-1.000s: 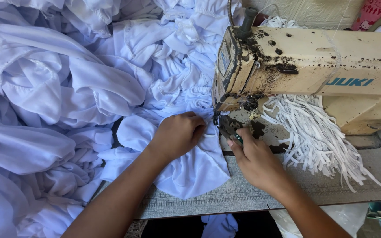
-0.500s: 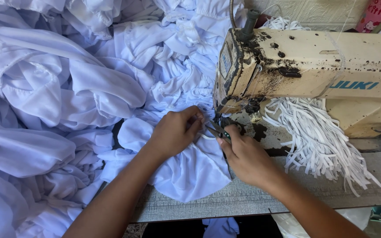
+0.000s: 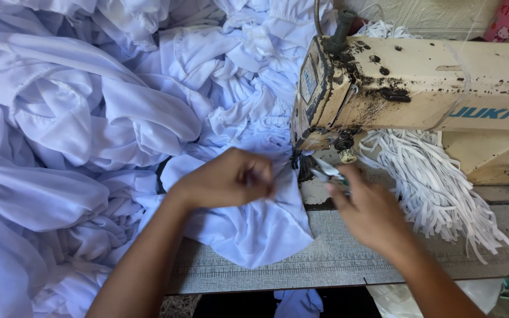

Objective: Sewing white fabric pieces together using an industrial sewing machine.

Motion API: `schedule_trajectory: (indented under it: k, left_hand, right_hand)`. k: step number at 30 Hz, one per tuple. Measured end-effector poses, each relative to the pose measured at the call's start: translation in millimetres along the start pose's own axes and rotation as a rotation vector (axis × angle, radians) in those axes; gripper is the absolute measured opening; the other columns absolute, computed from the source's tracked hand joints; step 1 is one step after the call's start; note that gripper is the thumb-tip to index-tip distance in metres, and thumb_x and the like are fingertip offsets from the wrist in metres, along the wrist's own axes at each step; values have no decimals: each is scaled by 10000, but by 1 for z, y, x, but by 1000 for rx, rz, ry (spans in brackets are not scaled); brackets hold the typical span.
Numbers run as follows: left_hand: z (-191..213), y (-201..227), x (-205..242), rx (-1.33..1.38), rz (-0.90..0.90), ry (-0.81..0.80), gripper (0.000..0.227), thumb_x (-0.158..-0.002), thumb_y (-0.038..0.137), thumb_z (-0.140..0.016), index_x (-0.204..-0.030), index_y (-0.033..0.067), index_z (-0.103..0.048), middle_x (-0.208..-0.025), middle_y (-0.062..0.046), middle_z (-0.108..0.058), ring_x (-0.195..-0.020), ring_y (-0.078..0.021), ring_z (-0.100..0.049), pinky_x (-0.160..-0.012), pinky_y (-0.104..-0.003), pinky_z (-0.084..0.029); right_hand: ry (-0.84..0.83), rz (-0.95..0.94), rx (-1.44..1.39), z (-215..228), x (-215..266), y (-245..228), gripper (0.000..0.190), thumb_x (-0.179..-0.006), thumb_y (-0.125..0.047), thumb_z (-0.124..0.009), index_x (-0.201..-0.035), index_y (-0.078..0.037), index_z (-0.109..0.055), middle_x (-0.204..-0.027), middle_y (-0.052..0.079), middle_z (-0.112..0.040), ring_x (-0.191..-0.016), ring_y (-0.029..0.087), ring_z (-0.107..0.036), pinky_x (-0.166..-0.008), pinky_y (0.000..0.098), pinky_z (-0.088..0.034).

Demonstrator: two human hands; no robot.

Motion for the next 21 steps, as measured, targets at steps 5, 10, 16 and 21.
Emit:
schedule_trajectory:
  k: [5,10,16,21]
  left_hand:
    - [-10,11,23,-56,87,-305,187,-650,287,-873,-688,130,-778,-684,-66,-790,-633,-221,-752,-651,-349,-592]
    - [-35,0,-18,-485,-98,-21,213,-939,313,-641,-1005,110,-643,-913,-110,-730,-818,-375,-694,-618,-502,-491]
    - [-52,-28,-31,-759,-5,85,238,-1007,269,-507,-944,92,-653,-794,-177,-682,-683,-432,-690,-521,-541,-521]
    - [-62,-36,-42,-937,39,28,351,-1019,411,-496,-1063,84,-615,-826,-142,-718,-728,-401,-709,-531,-510,-533]
  right_hand:
    - [433,119,406,17,4,44,463,-985,-312,-587,-1375,-62,-599,-1291,222,-602,-1286,482,-529,-1023,624,-419]
    - [158,498,68,-21,43,-35,465,-926,-505,-601,-1265,-199,-684,-1325,30,-631,-1250,278,-504,-1013,546,-456]
    - [-87,500,-206,-53,54,-49,198,-924,-350,-726,-836,-183,-667,-1012,-49,-652,-1061,160,-516,-942,339,-391]
    - [-305,175,-414,-61,76,-34,439,-842,-223,-839,-1199,-254,-585,-825,-41,-740,-767,100,-658,-764,247,-524]
Point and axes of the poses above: each hand's wrist, its own x-axis away from the middle knuckle, its own z-axis out of the back of the hand, y = z × x, the point moved 7 cm from there along -x, towards the middle knuckle
